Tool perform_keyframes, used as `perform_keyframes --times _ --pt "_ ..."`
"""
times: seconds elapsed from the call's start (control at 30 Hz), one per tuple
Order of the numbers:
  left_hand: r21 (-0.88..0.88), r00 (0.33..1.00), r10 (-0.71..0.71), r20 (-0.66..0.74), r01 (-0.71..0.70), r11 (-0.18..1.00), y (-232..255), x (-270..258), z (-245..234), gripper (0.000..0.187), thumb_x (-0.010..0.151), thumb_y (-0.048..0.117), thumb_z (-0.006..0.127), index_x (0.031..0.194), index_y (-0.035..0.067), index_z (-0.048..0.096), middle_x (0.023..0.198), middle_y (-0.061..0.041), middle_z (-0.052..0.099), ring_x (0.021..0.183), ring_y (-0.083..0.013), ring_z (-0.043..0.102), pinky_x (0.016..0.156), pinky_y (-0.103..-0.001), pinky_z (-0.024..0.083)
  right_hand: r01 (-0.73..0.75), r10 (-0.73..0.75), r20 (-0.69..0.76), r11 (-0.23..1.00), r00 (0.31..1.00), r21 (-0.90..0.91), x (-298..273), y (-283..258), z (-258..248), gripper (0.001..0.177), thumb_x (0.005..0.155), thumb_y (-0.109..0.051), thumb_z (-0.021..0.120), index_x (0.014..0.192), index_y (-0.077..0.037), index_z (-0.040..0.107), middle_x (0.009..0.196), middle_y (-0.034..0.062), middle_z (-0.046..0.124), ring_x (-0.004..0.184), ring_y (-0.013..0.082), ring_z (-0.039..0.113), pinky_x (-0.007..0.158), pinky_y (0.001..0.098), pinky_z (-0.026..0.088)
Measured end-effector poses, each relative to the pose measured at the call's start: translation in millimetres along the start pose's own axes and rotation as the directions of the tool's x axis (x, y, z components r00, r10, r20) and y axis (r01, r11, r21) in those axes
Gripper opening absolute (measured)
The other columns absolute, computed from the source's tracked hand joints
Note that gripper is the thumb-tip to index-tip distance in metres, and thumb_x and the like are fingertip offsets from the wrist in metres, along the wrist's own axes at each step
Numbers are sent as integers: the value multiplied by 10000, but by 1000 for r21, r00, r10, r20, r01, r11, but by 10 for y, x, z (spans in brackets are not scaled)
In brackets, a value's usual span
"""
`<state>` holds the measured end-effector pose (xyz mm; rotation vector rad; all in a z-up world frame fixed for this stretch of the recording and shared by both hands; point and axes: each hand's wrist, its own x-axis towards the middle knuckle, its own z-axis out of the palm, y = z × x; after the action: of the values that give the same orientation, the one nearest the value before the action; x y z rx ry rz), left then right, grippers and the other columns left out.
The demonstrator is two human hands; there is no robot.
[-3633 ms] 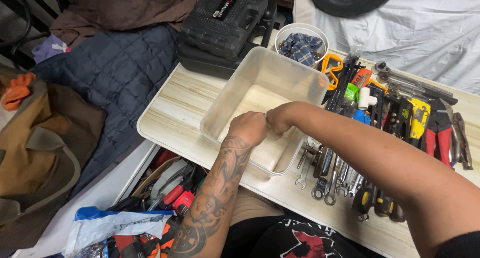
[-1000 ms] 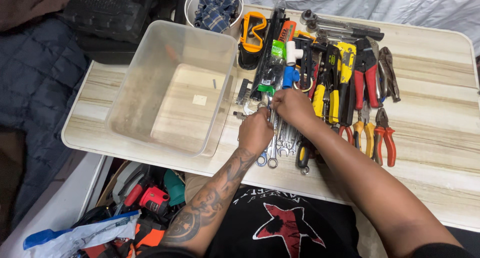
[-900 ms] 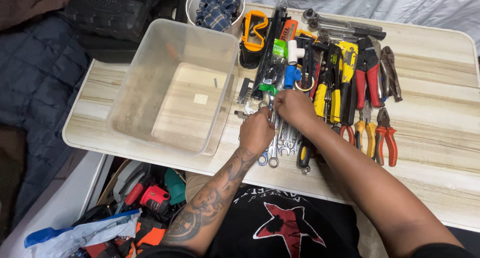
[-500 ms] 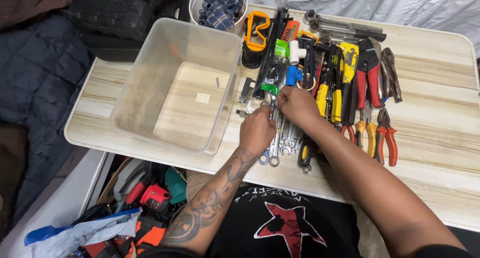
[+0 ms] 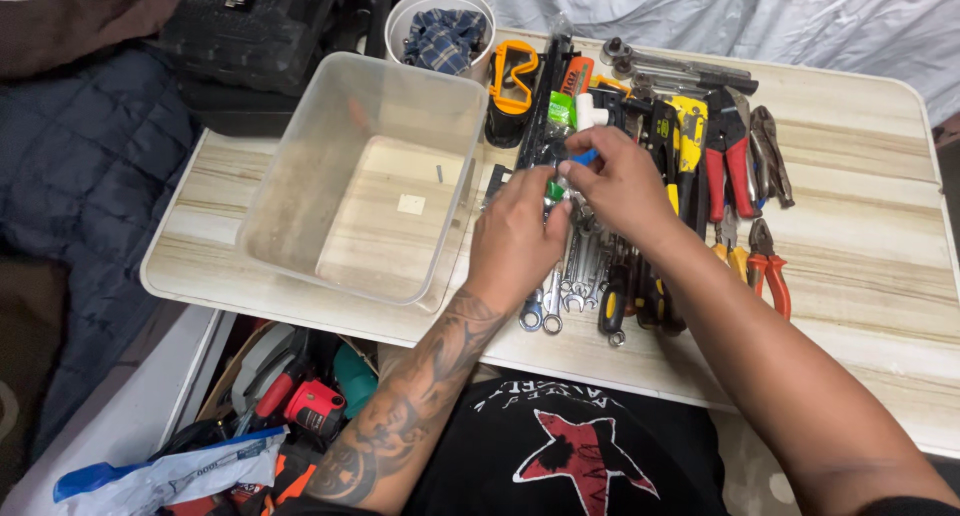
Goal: The person cleans a translucent plastic bin using a cloth, wiping the interior, exterior, and bottom surfaces.
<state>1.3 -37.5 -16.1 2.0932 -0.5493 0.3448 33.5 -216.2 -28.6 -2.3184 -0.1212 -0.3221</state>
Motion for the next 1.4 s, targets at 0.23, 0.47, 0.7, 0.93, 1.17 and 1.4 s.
perform_keyframes --times 0.23,0.47,0.7,0.93,1.17,1.4 --pt "44 997 28 -79 -25 999 10 143 -435 287 918 133 691 1179 31 628 1092 -170 697 1022 -381 680 864 -471 541 130 -131 19 989 991 67 89 -467 -30 307 902 -166 760 1155 -8 684 1011 109 665 778 182 667 705 323 539" --pt "162 999 -29 -45 36 986 -278 168 -801 306 900 150 703 1172 20 649 1117 -173 709 1041 -382 671 880 -474 527 205 -216 92 972 972 115 274 -782 128 287 916 -150 737 1150 1 668 1029 105 628 789 163 682 703 308 547" --pt "313 980 -186 69 156 937 -680 127 -1128 253 908 107 643 1144 23 684 1122 -176 719 1064 -377 668 893 -480 518 333 -346 142 936 927 113 404 -980 352 240 931 -131 712 1133 -10 665 1044 125 656 861 233 686 769 365 549" --pt "412 927 -340 157 251 876 -1053 147 -1277 242 882 110 640 1106 30 685 1076 -188 717 1034 -386 672 874 -502 508 547 -520 290 837 804 -15 671 -1090 700 141 920 -133 687 1023 -43 718 993 148 716 947 372 681 831 462 538" --pt "495 896 -391 211 247 833 -1368 49 -1096 206 828 62 585 1003 37 691 1001 -199 721 962 -401 694 842 -509 540 412 16 736 821 677 -396 1108 -1078 1256 226 935 -149 572 969 -38 766 982 217 737 942 412 695 834 487 532" --pt "445 925 -295 239 166 880 -1513 -30 -968 145 760 78 624 853 48 731 911 -195 733 908 -398 703 800 -516 542 541 335 831 639 443 -546 1505 -914 1953 306 841 -192 662 1006 35 785 1000 234 780 899 392 736 813 494 566"
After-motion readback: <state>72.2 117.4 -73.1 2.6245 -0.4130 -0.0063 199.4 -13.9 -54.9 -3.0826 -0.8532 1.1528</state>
